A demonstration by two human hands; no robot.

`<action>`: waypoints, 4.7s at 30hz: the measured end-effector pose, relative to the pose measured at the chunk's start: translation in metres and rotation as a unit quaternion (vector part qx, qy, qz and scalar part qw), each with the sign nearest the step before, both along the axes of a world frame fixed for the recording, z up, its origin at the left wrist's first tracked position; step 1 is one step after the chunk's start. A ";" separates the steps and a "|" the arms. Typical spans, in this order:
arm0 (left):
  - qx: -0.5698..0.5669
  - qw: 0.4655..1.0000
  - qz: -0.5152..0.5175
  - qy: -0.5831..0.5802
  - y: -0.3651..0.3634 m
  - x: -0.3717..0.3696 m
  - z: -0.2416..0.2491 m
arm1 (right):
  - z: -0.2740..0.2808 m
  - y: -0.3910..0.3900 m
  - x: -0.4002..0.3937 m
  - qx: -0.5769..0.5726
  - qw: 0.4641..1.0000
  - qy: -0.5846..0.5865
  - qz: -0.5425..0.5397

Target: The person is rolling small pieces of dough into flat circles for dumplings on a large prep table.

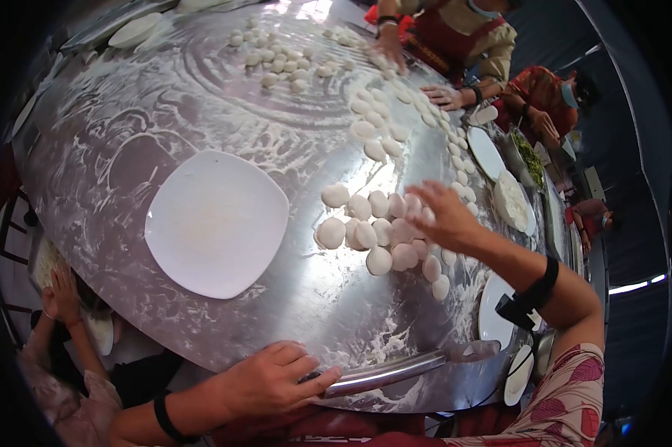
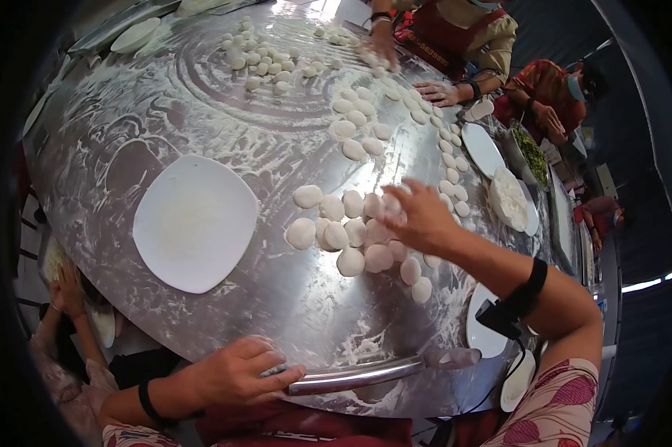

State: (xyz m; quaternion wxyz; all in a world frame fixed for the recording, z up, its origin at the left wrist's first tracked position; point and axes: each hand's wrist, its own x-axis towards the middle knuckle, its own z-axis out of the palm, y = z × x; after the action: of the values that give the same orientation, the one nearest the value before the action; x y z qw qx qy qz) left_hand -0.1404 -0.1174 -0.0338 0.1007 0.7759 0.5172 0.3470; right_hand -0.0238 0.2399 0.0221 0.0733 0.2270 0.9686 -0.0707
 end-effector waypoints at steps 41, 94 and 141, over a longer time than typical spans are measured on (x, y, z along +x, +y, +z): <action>-0.028 0.999 -0.016 -0.028 0.001 -0.001 0.001 | -0.045 0.165 0.034 0.139 0.956 0.198 -0.167; -0.003 0.999 0.025 -0.025 -0.015 0.013 -0.006 | 0.006 -0.191 0.206 -0.162 0.857 0.446 -0.201; 0.047 0.941 0.249 -0.223 0.089 0.121 -0.030 | -0.071 -0.205 0.226 -0.042 0.741 0.651 -0.162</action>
State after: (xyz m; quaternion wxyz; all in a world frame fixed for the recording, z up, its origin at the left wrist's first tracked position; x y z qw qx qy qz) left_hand -0.0197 -0.0283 -0.0634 0.0874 0.5286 0.6416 0.5488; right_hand 0.2022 0.0349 -0.0487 -0.5779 0.2764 0.7253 -0.2522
